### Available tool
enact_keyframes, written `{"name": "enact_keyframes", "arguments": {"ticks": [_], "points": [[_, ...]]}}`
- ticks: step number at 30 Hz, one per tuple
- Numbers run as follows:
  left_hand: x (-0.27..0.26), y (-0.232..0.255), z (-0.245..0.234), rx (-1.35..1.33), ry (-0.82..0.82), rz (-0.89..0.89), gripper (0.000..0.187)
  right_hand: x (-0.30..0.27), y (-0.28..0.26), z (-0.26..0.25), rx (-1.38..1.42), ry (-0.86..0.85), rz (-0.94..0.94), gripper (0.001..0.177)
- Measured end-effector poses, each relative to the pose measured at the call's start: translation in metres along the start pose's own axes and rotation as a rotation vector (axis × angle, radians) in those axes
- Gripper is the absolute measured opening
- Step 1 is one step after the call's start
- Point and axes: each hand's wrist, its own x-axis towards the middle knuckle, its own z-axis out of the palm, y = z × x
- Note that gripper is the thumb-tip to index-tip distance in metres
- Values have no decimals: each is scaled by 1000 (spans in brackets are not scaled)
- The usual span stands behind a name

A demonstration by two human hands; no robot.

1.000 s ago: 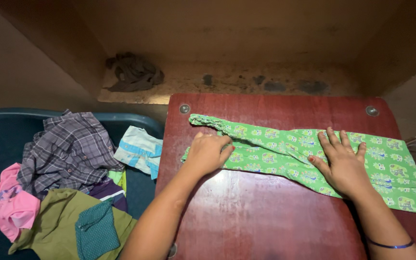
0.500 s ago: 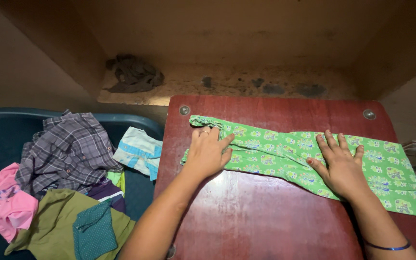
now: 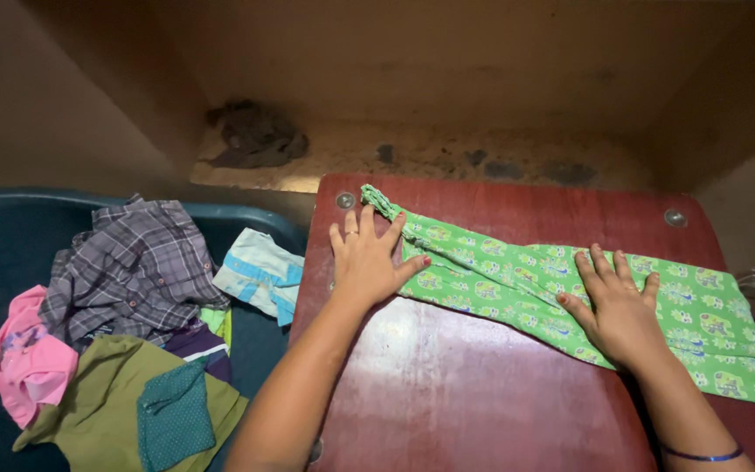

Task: The person folds several pieces of clothing on a red table, including a patterned cloth, green pants, and a pink shirt. Each item is smoothed, folded into a compact shape, and placed on a shelf above the table.

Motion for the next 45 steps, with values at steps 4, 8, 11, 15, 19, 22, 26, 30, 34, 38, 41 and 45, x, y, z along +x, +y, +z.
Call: {"name": "enact_keyframes", "arguments": {"ticks": [4,8,11,15,19,22,26,30,34,38,41,45], "points": [[0,0,-5,44,37,-27,86,-1,-3,0,0,3,-4,80],[0,-7,-4,86,30,-56,94,-3,-4,2,-9,9,-23,79],[2,-13,1,74,68,-80,105,-4,-5,2,-18,3,-29,79],[5,-20,5,45,42,-112,106,-4,-6,3,-14,-8,-27,80],[5,-23,0,66,105,-101,87,-3,-6,3,-32,-23,-20,79],[7,-28,-8,97,56,-100,66,-4,-8,1,-36,-29,-20,79],[7,-40,-4,120,151,-34,51,-4,-9,-1,-25,-23,-29,79],[9,-46,8,38,271,31,53,-5,-9,-1,-30,-20,-34,78],[12,-55,14,-65,306,97,29,-5,-9,-3,-30,-24,-39,77],[13,-60,13,-206,201,134,18,-5,-8,-3,-20,-22,-39,78],[14,-63,9,-278,218,200,19,-5,-7,-3,-28,-26,-41,78],[16,-69,16,-733,259,71,21,-5,-6,-2,-29,-22,-44,79]]}}
